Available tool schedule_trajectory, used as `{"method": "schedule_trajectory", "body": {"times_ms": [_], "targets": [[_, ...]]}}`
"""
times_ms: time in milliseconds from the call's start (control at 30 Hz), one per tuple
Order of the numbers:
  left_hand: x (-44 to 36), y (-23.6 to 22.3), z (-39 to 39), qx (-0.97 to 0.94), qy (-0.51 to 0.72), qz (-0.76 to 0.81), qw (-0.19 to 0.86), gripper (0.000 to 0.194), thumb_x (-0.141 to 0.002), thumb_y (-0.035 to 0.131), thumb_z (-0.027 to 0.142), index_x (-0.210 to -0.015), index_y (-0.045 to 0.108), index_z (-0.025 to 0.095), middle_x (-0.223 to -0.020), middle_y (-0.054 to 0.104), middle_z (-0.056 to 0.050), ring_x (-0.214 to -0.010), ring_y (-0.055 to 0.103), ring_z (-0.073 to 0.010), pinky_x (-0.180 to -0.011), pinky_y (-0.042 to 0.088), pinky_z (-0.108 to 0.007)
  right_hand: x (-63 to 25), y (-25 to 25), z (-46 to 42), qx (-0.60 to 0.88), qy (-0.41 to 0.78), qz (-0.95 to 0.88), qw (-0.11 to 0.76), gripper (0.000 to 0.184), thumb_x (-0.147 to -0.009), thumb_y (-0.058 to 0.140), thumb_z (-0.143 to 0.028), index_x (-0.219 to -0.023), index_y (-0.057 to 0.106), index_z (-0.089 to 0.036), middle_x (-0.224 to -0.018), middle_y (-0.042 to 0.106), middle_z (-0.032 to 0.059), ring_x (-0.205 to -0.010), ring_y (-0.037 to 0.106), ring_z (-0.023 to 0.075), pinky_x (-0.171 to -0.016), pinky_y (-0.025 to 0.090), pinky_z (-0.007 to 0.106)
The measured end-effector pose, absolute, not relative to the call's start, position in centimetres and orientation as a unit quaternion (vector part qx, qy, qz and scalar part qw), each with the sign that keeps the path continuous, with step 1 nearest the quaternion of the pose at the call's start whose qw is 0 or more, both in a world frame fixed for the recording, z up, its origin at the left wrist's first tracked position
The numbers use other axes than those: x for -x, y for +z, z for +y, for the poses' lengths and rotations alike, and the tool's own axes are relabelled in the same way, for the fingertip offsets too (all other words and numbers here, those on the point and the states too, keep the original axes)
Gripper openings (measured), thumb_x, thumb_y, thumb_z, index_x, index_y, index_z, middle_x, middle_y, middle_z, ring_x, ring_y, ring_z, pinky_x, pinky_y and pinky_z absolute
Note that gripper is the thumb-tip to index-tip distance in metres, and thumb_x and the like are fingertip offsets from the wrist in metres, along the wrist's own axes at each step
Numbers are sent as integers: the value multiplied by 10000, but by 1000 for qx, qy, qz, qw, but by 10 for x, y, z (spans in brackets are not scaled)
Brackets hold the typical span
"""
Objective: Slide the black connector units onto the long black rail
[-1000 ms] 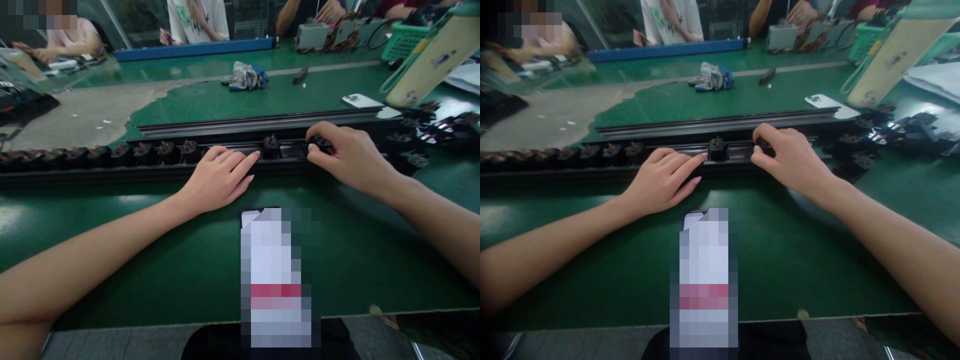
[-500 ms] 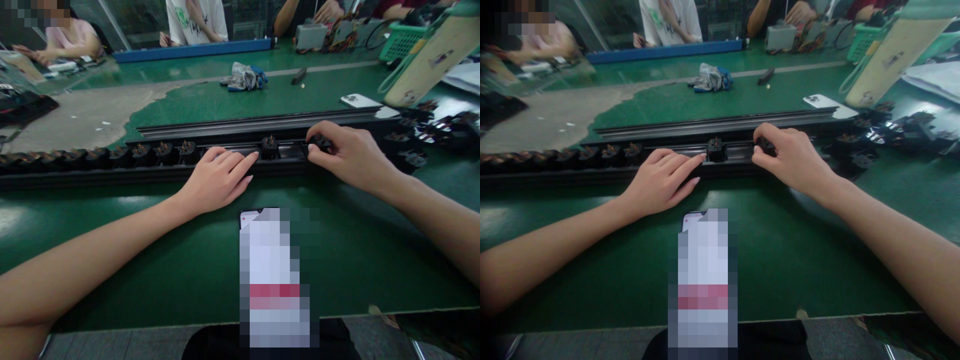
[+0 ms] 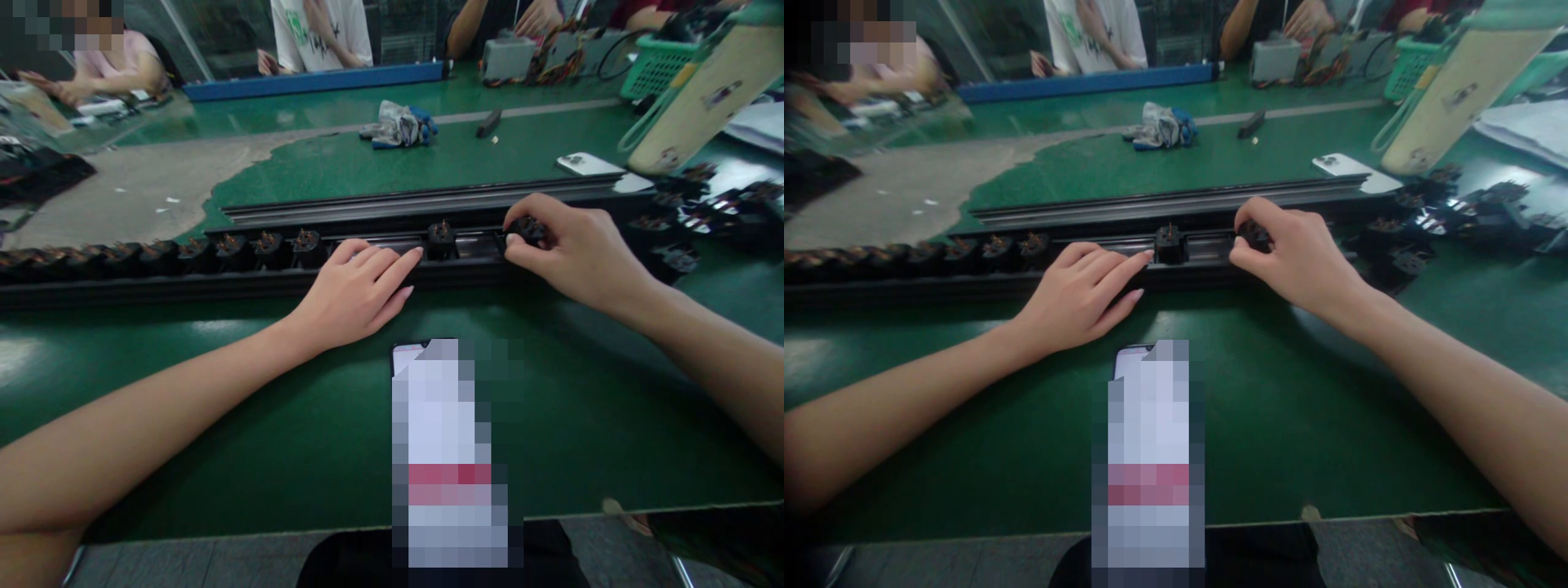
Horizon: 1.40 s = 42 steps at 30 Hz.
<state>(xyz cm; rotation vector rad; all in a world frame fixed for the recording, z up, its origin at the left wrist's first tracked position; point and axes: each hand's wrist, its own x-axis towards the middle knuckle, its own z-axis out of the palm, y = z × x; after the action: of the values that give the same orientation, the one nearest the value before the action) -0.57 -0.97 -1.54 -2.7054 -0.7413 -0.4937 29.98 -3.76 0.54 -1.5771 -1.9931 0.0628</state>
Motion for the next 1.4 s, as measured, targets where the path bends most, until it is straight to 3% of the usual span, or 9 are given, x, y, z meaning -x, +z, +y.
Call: {"method": "schedule_trajectory", "body": {"times_ms": [600,967,1400], "targets": [[6,-15,-10,939,-178,-258,140,509,-1093,405,345,-1515,576,116,-1222,744,-161,-1096,697,-290,-1041,478,-484,-300,4,-39,596,12,-737,318,246,-882,639,-436,-1040,744,-280,-746,665,41,-738,642,273,-710,462,401],[6,-15,-10,940,-172,-256,145,515,-1096,402,343,-1522,572,107,-1223,743,-164,-1098,696,-291,-1036,481,-483,-294,11,-42,618,35,-726,301,106,-855,600,-328,-931,624,-259,-861,695,78,-784,620,254,-753,419,395],[6,-15,-10,939,-177,-257,142,505,-1103,405,353,-1509,581,110,-1218,746,-156,-1090,697,-288,-1034,472,-476,-295,9,-42,614,28,-730,300,102,-870,577,-337,-935,597,-261,-881,703,95,-804,614,265,-754,400,403]]}}
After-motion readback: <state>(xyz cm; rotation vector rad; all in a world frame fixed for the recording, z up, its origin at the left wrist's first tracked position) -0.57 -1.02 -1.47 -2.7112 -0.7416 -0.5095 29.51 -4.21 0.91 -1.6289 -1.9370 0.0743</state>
